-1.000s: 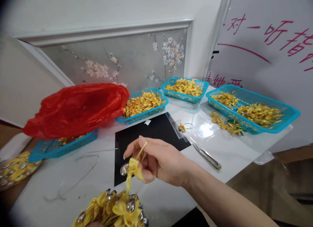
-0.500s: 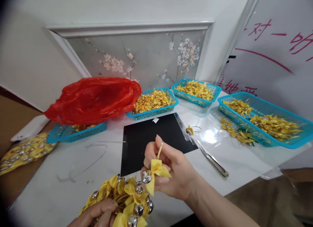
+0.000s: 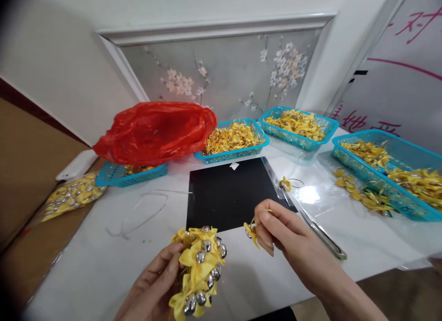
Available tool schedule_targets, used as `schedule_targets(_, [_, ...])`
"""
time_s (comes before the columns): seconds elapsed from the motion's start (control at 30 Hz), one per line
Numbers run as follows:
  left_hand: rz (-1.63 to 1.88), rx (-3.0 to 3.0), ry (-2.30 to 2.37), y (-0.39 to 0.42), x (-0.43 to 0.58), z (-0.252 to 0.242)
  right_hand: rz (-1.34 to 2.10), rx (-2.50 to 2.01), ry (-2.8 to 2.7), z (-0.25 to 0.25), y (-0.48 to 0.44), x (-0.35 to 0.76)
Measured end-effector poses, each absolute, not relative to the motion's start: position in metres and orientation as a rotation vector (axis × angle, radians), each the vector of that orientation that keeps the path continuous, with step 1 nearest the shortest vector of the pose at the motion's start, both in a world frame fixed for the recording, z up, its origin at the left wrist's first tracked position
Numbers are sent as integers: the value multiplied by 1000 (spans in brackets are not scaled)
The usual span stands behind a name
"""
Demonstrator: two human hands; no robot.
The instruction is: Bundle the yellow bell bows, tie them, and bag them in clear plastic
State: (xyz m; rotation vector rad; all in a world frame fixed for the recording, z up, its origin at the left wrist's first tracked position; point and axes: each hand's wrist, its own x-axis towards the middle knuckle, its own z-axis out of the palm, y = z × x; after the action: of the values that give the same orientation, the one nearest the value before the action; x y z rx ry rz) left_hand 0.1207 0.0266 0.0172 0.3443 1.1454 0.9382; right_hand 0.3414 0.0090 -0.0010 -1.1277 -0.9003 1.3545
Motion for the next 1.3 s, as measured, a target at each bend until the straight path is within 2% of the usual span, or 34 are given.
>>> schedule_targets(0.3, [1054, 782, 1351, 25, 127, 4, 1506, -1221, -1242, 13, -5, 337])
schedule_targets(0.4, [1011, 784, 1305, 24, 131, 5, 1249, -1318, -1350, 16, -1, 321])
schedule_targets(0.6, [938, 775, 1286, 26, 137, 10, 379, -1464, -1798, -7, -3, 276])
schedule_targets(0.73, [877, 762, 1200, 26, 136, 10, 59, -1486, -1870, -22, -11, 266])
schedule_targets(1.13, [836, 817, 1182, 25, 137, 7, -30, -1423, -1914, -28, -17, 271])
schedule_targets(1.3, [801, 810, 1102, 25, 136, 6, -206, -1369, -1980, -33, -17, 276])
